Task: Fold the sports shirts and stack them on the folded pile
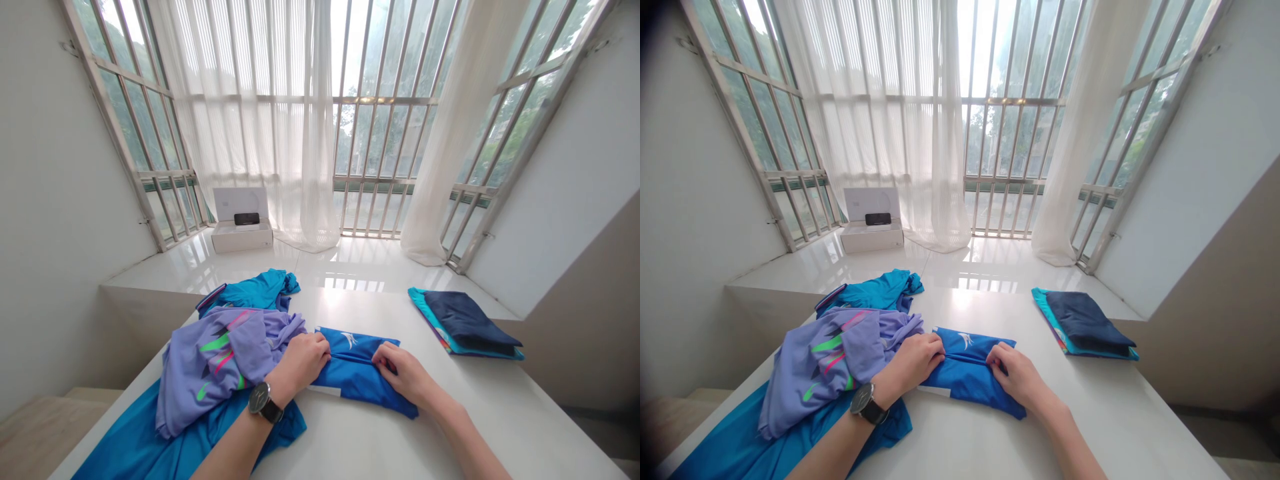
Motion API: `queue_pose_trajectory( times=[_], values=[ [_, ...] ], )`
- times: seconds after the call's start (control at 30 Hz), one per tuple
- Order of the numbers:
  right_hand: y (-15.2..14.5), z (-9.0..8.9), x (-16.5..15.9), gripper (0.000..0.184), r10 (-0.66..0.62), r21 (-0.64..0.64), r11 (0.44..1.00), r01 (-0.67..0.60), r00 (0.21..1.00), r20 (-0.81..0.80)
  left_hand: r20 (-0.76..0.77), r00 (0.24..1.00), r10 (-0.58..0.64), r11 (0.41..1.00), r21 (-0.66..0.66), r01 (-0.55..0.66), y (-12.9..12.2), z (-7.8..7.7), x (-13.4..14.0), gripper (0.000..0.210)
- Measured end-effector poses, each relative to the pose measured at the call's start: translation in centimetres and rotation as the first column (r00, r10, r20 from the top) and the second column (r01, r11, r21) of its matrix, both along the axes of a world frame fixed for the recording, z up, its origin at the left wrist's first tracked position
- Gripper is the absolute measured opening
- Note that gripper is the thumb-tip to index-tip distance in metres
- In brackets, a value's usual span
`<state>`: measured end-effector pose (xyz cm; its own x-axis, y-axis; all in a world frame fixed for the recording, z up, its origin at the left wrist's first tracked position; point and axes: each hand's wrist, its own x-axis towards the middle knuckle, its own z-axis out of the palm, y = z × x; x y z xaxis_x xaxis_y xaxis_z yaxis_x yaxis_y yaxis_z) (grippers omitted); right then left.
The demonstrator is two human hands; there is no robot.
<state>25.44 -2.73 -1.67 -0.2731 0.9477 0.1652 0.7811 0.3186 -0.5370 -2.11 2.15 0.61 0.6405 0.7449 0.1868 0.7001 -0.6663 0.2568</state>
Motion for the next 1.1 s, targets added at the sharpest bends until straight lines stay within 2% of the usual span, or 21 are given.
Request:
queue_pose_trajectory(
  times=[0.3,0.43,0.5,0.6,0.7,0.83,0.9,1.0,1.1],
  values=[
    [-0.4,0.6,0.1,0.015,-0.012,0.011,1.000,0.011,1.000,0.023,-0.024,1.000,-0.001,0.999,0.041,0.002,0.0,0.0,0.1,0.016],
    [-0.3,0.8,0.3,0.016,-0.036,0.000,0.999,0.036,0.999,0.038,-0.041,0.999,0.011,0.995,0.096,-0.007,-0.5,0.3,0.8,0.024],
    [-0.1,0.6,0.3,0.015,-0.031,-0.006,0.999,0.031,0.999,0.036,-0.003,1.000,0.004,0.994,0.113,-0.004,-0.9,0.3,1.4,0.026],
    [0.1,0.4,0.3,0.014,-0.023,-0.004,1.000,0.023,0.999,0.038,0.085,0.992,-0.096,0.992,0.095,0.087,-1.5,-0.3,2.2,0.039],
    [0.2,0.3,0.4,0.014,-0.019,-0.002,1.000,0.019,0.999,0.051,0.066,0.979,-0.194,0.981,0.042,0.192,-1.8,-1.5,2.5,0.061],
    [0.0,0.6,0.7,0.015,-0.035,-0.008,0.999,0.036,0.995,0.093,0.010,0.978,-0.210,0.978,0.005,0.210,-1.7,-2.8,2.3,0.063],
    [-0.1,0.9,0.8,0.022,-0.058,0.002,0.998,0.058,0.990,0.130,0.006,0.980,-0.201,0.979,0.017,0.201,-1.7,-3.1,2.3,0.062],
    [-0.2,1.1,-0.1,0.035,-0.150,0.114,0.985,0.132,0.974,0.168,0.005,0.981,-0.196,0.980,0.047,0.195,-1.7,-3.3,2.5,0.061],
    [0.0,0.8,-2.1,0.033,-0.185,0.275,0.951,0.141,0.972,0.143,0.009,0.980,-0.196,0.978,0.066,0.195,-1.7,-3.4,2.8,0.059]
  ],
)
